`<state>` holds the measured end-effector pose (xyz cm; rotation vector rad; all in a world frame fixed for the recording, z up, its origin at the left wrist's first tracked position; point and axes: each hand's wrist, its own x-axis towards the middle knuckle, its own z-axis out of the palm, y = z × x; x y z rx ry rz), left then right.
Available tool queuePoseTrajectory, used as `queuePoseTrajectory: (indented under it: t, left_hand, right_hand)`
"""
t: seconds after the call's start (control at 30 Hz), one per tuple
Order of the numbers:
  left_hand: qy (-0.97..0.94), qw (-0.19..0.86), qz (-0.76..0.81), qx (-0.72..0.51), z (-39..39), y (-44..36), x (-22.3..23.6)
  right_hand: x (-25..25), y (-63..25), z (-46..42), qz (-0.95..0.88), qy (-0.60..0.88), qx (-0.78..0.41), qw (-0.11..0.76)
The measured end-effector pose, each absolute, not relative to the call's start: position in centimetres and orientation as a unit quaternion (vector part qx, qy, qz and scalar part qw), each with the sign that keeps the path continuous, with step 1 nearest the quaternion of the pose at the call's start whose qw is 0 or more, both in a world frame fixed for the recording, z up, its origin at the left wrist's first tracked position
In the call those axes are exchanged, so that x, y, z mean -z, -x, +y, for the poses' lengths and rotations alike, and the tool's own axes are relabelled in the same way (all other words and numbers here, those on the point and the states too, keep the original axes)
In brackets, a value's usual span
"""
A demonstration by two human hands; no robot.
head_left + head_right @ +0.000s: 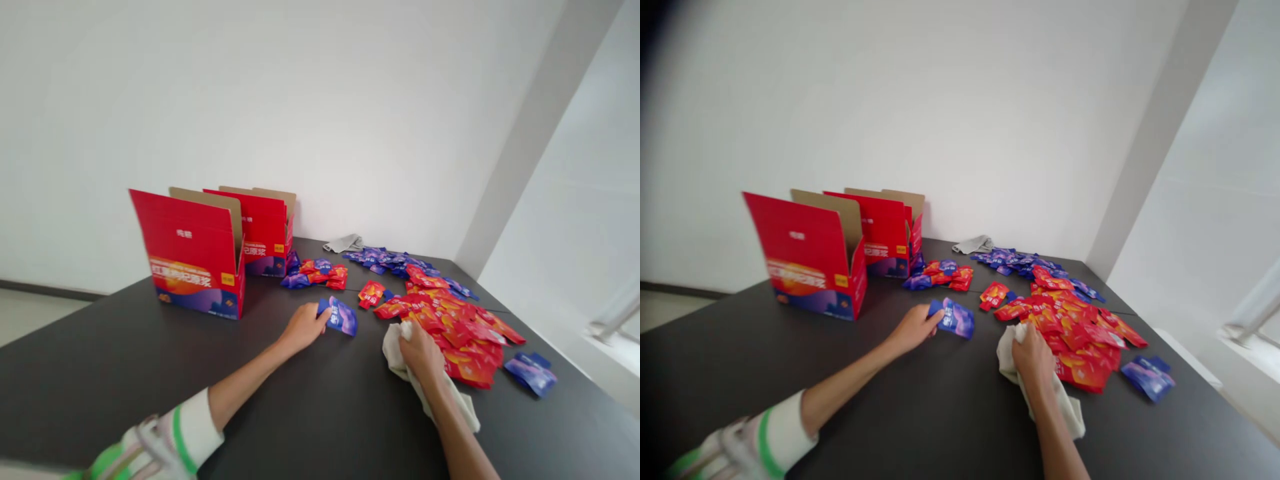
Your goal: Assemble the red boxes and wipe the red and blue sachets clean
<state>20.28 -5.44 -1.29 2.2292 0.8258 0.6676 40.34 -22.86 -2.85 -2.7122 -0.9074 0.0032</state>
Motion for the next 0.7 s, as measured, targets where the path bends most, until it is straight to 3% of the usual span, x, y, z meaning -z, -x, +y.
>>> queuePoseTrajectory:
  t: [0.3,0.5,0.7]
  left_hand:
    - [-0.707,0.443,0.381,-0.399,3.9,-21.4,-3.6]
    - [-0.697,0.499,0.422,-0.294,4.1,-21.5,-0.2]
    - [-0.782,0.461,0.356,-0.223,1.3,-22.5,1.6]
  right_hand:
    - [4.4,-40.3,-21.6,-0.375,0.912,-0.034,0.164]
    - [4.6,-40.7,-21.3,-0.378,0.909,-0.050,0.166]
    - [4.1,-39.1,-21.7,-0.417,0.894,-0.026,0.161]
